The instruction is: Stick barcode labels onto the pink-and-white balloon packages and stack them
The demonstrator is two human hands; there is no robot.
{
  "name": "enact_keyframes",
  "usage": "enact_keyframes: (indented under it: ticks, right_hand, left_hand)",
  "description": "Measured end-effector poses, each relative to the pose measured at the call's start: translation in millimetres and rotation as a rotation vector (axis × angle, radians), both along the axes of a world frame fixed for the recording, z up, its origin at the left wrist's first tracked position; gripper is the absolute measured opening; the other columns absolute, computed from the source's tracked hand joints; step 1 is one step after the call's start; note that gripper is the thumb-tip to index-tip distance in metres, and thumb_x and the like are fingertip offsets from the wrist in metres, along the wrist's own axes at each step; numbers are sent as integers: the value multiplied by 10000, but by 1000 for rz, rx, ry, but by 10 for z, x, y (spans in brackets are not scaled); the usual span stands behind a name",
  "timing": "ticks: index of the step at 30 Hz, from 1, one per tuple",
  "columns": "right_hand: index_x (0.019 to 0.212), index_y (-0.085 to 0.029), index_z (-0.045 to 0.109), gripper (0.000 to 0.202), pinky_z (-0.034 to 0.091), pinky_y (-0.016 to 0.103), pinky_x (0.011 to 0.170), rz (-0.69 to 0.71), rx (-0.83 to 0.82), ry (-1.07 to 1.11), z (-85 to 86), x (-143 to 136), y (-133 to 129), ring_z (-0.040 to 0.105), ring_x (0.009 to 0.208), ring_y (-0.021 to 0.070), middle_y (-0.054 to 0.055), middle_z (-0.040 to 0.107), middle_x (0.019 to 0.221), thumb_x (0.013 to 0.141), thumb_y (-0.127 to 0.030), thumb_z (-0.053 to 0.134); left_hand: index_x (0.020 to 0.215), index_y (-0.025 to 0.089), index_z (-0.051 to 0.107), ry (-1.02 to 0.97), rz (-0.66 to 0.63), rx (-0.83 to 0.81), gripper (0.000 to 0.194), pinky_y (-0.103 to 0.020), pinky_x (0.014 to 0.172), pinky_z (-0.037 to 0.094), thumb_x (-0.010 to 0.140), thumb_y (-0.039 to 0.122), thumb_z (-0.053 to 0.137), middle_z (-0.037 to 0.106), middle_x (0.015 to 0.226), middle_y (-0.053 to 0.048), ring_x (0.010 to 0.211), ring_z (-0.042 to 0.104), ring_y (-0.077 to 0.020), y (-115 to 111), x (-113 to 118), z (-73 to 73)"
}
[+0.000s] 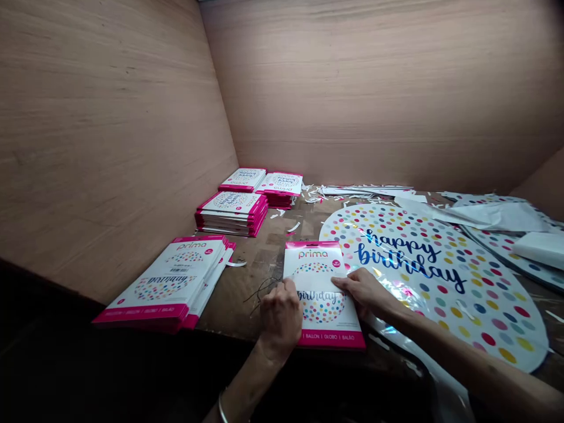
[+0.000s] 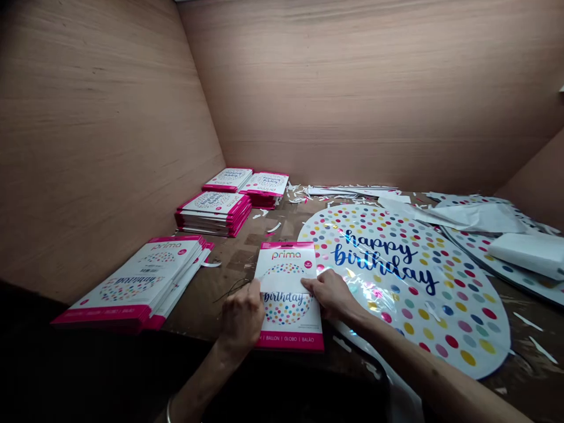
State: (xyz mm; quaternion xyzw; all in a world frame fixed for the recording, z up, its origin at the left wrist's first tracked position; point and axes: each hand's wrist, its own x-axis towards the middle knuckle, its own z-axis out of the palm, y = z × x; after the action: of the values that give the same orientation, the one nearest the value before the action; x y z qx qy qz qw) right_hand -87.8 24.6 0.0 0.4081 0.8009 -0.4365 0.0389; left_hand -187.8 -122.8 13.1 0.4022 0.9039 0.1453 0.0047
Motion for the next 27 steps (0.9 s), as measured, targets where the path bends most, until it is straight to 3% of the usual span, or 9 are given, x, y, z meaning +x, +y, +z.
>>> enact_keyframes:
  ticks: [1, 3, 6, 8, 11, 15, 20, 23, 27]
  right_hand:
    - [488, -165, 473, 403, 409, 282, 503, 19, 53, -27, 18, -20, 5, 598, 565, 214, 95, 602, 567, 779, -442, 482]
    - [487, -160, 489, 380, 407, 320, 609, 61, 179, -77, 49, -38, 1, 609, 712, 273, 123, 613, 629, 736, -440, 553]
    - [780, -141, 606, 304, 390, 348, 669, 134, 457, -124, 37, -26, -62, 590, 815, 289, 128, 630, 776, 758, -440, 551]
    - [992, -181, 591, 278, 391, 339, 666, 251, 684, -47, -25, -3, -116, 574, 826, 255, 108, 623, 884, 822, -381, 501]
    - [989, -229, 618, 224, 382, 370, 775, 467, 879, 229, -157, 30, -138, 520, 923, 231, 76, 599, 1052, 884, -239, 421]
    - [1084, -236, 593, 274, 282, 431, 970, 646, 792, 464, -256, 65, -23, 463, 1088, 215, 29, 589, 1171, 907, -203, 387]
    - [1241, -271, 488, 348, 68, 556, 1048, 769, 614, 369, -219, 132, 110, 243, 1308, 258, 10, 462, 1325, 922, -340, 369]
    - [1244, -275, 487, 355, -12, 563, 1052, 833, 582, 357, -187, 157, 119, 216, 1321, 256, 17, 434, 1348, 928, -353, 346]
    - [1182, -265, 541, 323, -21, 543, 1062, 826, 570, 358, -162, 157, 95, 207, 1325, 246, 13, 441, 1343, 920, -328, 363]
  left_hand:
    - [911, 43, 611, 83, -54, -157, 302, -339, 670, 465, 770, 4, 346, 654, 815, -175, 762, 628, -270, 12, 10, 19]
    - [895, 4, 599, 155, -120, -314, 314, -357, 642, 472, 771, 0, 310, 644, 827, -213, 767, 628, -289, 40, 18, 48]
    - [885, -18, 596, 169, -146, -354, 325, -365, 626, 475, 754, -16, 298, 638, 831, -237, 765, 627, -298, 67, 13, 59]
    - [893, -18, 593, 187, -161, -374, 332, -360, 610, 476, 746, -21, 296, 637, 833, -235, 761, 628, -294, 70, 8, 49]
    - [898, -18, 590, 212, -168, -390, 336, -345, 586, 477, 743, -24, 292, 637, 819, -225, 747, 630, -282, 68, 4, 26]
    - [905, -23, 589, 241, -179, -406, 330, -322, 570, 474, 740, -21, 303, 636, 817, -227, 740, 634, -271, 68, -3, 14]
    - [869, 3, 594, 262, -195, -395, 319, -319, 556, 473, 746, -10, 300, 634, 774, -210, 706, 635, -261, 66, -22, 32]
    - [870, 0, 597, 289, -206, -391, 308, -314, 553, 474, 750, 4, 314, 635, 790, -220, 704, 637, -261, 76, -24, 29]
    - [886, -32, 604, 362, -192, -482, 346, -301, 520, 475, 739, -24, 290, 638, 810, -263, 691, 647, -269, 129, 2, 19]
